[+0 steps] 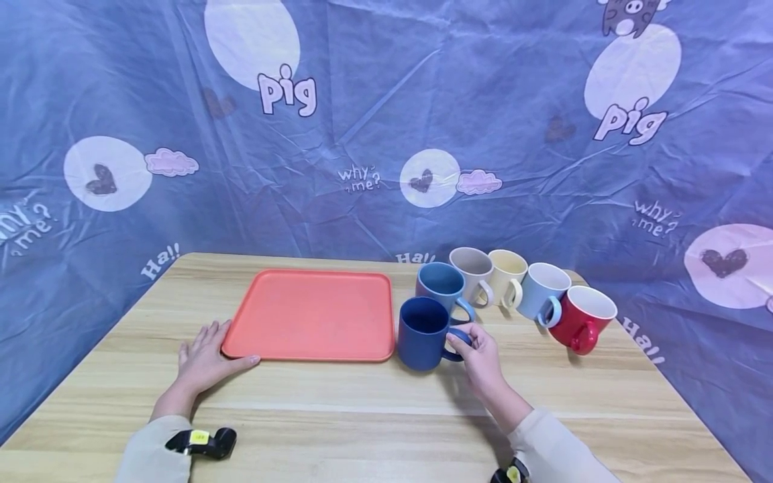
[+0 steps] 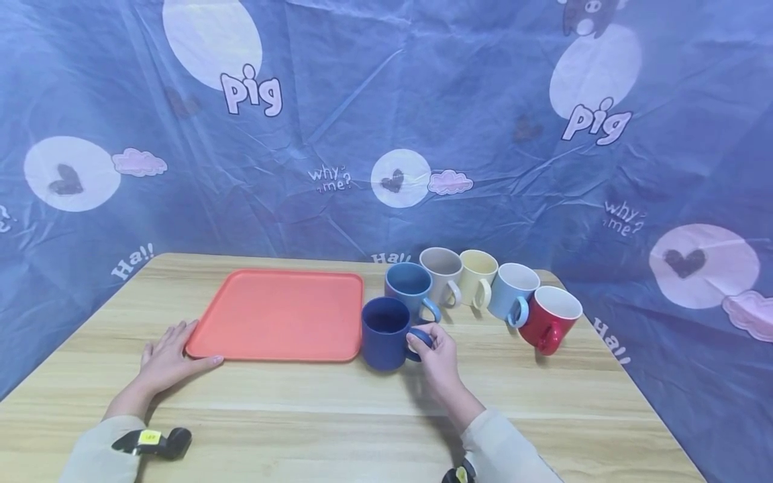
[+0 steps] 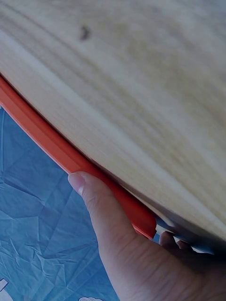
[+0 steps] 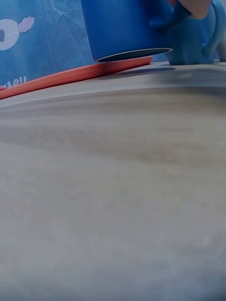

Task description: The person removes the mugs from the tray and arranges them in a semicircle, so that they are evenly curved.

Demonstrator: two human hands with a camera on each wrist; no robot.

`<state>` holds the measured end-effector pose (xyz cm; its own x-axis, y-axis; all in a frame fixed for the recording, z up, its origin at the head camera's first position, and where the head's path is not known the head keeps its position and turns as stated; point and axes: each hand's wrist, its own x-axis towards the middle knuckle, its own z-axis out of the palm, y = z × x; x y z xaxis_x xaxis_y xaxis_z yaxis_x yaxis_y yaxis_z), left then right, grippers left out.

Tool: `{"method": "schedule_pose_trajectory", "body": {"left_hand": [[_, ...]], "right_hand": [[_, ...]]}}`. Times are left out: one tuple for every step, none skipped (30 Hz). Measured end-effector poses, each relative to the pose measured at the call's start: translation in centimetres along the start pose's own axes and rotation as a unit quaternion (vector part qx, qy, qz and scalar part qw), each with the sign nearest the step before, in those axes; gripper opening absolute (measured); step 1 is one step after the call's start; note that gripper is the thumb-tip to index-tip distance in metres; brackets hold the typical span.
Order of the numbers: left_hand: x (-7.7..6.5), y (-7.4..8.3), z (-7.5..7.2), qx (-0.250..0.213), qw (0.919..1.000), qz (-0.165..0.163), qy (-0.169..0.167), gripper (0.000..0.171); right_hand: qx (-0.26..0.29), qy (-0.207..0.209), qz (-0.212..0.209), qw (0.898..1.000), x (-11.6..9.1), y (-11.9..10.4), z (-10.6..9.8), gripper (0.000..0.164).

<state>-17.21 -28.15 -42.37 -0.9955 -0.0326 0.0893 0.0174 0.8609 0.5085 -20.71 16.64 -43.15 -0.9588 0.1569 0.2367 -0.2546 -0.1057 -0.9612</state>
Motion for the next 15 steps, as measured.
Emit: {"method": "schedule_pose_trajectory", "body": {"left_hand": [[0.0,0.0,0.0,0.0,1.0,0.0,0.0,0.104],[0.0,0.0,0.0,0.001,1.0,-0.001,0.0,0.104],[0.0,0.0,0.0,0.001,1.0,-0.001,0.0,0.104],[0.0,0.0,0.0,0.001,1.0,-0.001,0.0,0.104],[0.0,0.0,0.0,0.001,1.0,-0.001,-0.001,0.104],[0.0,0.0,0.0,0.001,1.0,-0.001,0.0,0.104],[-0.1,0.0,0.0,0.001,1.0,0.0,0.0,0.104],[-0.1,0.1,0.0,0.0,1.0,0.0,0.001,0.104],[-0.1,0.1,0.0,0.0,1.0,0.0,0.001,0.104],[-0.1,0.1,0.0,0.001,1.0,0.0,0.001,0.104],[-0.1,0.1,0.0,0.0,1.0,0.0,0.001,0.104],[-0.1,0.1,0.0,0.001,1.0,-0.001,0.0,0.104],[-0.1,0.1,0.0,0.0,1.0,-0.001,0.0,0.104],[-0.1,0.1,0.0,0.0,1.0,-0.001,0.001,0.104],[-0.1,0.1,0.0,0.0,1.0,0.0,0.0,0.104]], "right_hand": [[-0.002,0.0,0.001,1.0,0.0,0.1,-0.2,0.049],[-0.001,-0.002,0.001,1.0,0.0,0.1,-0.3,0.047],[-0.002,-0.004,0.002,1.0,-0.2,-0.1,-0.3,0.044],[-0.003,-0.008,0.001,1.0,-0.3,-0.5,-0.3,0.041],[-0.002,-0.013,-0.004,1.0,-0.6,-1.0,-0.3,0.037],[-0.003,-0.017,-0.008,1.0,-0.8,-1.5,-0.2,0.031],[-0.003,-0.021,-0.013,1.0,-1.0,-1.9,-0.1,0.026],[-0.002,-0.025,-0.019,1.0,-1.2,-2.4,-0.1,0.021],[-0.003,-0.025,-0.023,0.999,-1.4,-2.8,0.0,0.017],[-0.004,-0.026,-0.027,0.999,-1.5,-3.1,0.1,0.013],[-0.007,-0.023,-0.029,0.999,-1.6,-3.3,0.1,0.011],[-0.01,-0.019,-0.025,0.999,-1.6,-3.4,0.1,0.009],[-0.007,-0.019,-0.025,0.999,-1.6,-3.5,0.1,0.008],[-0.006,-0.016,-0.02,1.0,-1.6,-3.4,0.0,0.007],[-0.009,-0.013,-0.016,1.0,-1.6,-3.4,0.0,0.008]]}}
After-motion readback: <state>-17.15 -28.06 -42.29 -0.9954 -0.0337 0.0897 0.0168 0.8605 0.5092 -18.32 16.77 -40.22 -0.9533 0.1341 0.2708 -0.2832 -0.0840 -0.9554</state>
